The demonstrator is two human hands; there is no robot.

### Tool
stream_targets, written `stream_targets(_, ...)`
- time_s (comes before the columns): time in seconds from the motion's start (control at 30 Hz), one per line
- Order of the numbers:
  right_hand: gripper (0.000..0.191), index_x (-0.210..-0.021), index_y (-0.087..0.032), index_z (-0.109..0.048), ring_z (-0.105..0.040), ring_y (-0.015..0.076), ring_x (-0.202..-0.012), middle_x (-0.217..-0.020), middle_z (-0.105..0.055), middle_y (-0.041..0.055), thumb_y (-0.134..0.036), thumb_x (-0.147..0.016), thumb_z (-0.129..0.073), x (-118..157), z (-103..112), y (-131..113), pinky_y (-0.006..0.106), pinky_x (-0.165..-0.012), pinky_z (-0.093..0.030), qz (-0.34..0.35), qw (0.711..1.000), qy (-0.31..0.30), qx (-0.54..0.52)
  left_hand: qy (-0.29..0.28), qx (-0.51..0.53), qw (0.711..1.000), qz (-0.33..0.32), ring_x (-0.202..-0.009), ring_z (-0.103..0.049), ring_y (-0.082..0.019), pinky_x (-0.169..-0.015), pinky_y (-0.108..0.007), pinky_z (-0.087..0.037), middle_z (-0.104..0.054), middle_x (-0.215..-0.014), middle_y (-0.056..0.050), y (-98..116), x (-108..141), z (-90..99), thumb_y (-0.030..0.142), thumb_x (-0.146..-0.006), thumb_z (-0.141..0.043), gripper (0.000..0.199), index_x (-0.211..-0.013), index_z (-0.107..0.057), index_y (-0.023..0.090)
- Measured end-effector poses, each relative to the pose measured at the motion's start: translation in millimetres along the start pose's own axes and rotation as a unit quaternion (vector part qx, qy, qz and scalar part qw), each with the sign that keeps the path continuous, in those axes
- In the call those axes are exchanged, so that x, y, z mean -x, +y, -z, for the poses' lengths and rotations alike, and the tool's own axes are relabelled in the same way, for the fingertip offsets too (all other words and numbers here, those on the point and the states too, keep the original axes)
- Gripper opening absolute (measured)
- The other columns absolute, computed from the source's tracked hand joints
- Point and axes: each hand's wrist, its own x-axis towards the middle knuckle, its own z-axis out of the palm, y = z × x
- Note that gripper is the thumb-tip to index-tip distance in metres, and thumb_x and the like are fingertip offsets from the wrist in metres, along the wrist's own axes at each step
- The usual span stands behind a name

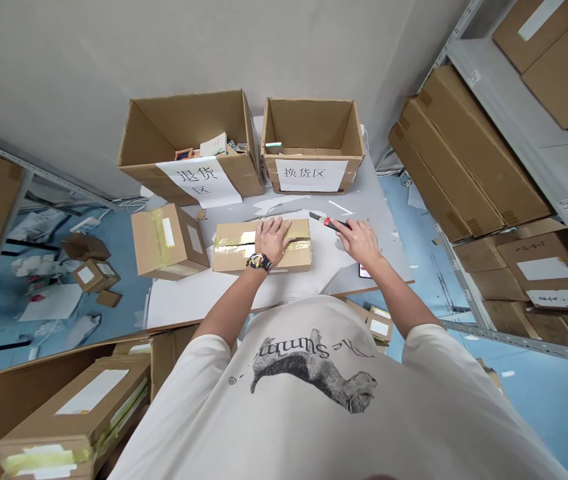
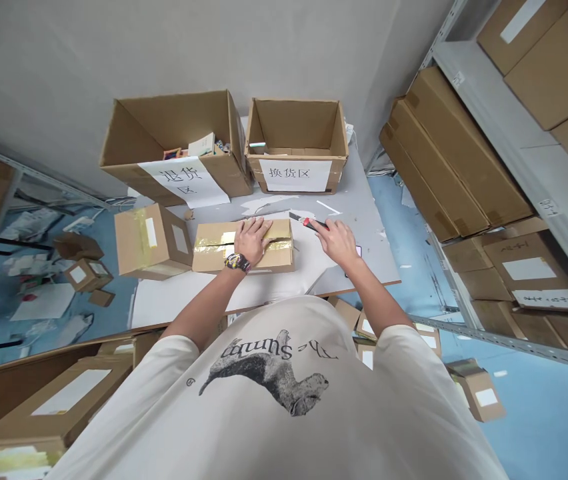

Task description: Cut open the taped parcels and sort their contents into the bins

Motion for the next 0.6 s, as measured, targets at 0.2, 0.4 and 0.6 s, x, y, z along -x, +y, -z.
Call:
stream_targets(0.2, 0.067, -0.184, -0.026, -0.053, -0.066, 0.0354, -0.114, -0.133, -0.072, 0.0168, -0.040, -0.122, -0.034, -7, -11, -26, 0.042, -0.099, -0.056, -0.051, 0.988, 0.058, -0.136, 0.027, 0.045, 0.998, -0.031, -0.170, -0.053, -0.044, -0.149, -0.065, -0.021, -0.066, -0.175, -0.018, 2, 3, -1.5, 0.055, -0.105, -0.081, 0.064, -0.160, -0.078, 0.024)
stream_targets(0.4, 0.075, -0.188, -0.021, -0.045, -0.072, 0.0294, -0.116, -0.140, -0.078, 0.0159, -0.027, -0.114, -0.035, -18, -30, -66, 0.042, -0.107, -0.061, -0.057, 0.950, 0.098, -0.290, 0.042, 0.160, 0.985, -0.059, -0.142, -0.075, -0.036, -0.134, -0.058, -0.048, -0.084, -0.147, -0.018, 7, 14, 5.0, 0.049, -0.115, -0.066, 0.046, -0.144, -0.086, 0.020)
stream_targets(0.6, 0.075, -0.193, -0.024, -0.034, -0.073, 0.0326, -0.138, -0.164, -0.072, 0.0191, -0.037, -0.119, -0.039, -29, -23, -141, 0.048, -0.117, -0.061, -0.041, 0.916, 0.134, -0.377, 0.071, 0.448, 0.891, 0.012, -0.131, -0.080, -0.034, -0.117, -0.050, -0.063, -0.086, -0.142, -0.016, 23, 31, 14.1, 0.066, -0.111, -0.068, 0.060, -0.150, -0.081, 0.021)
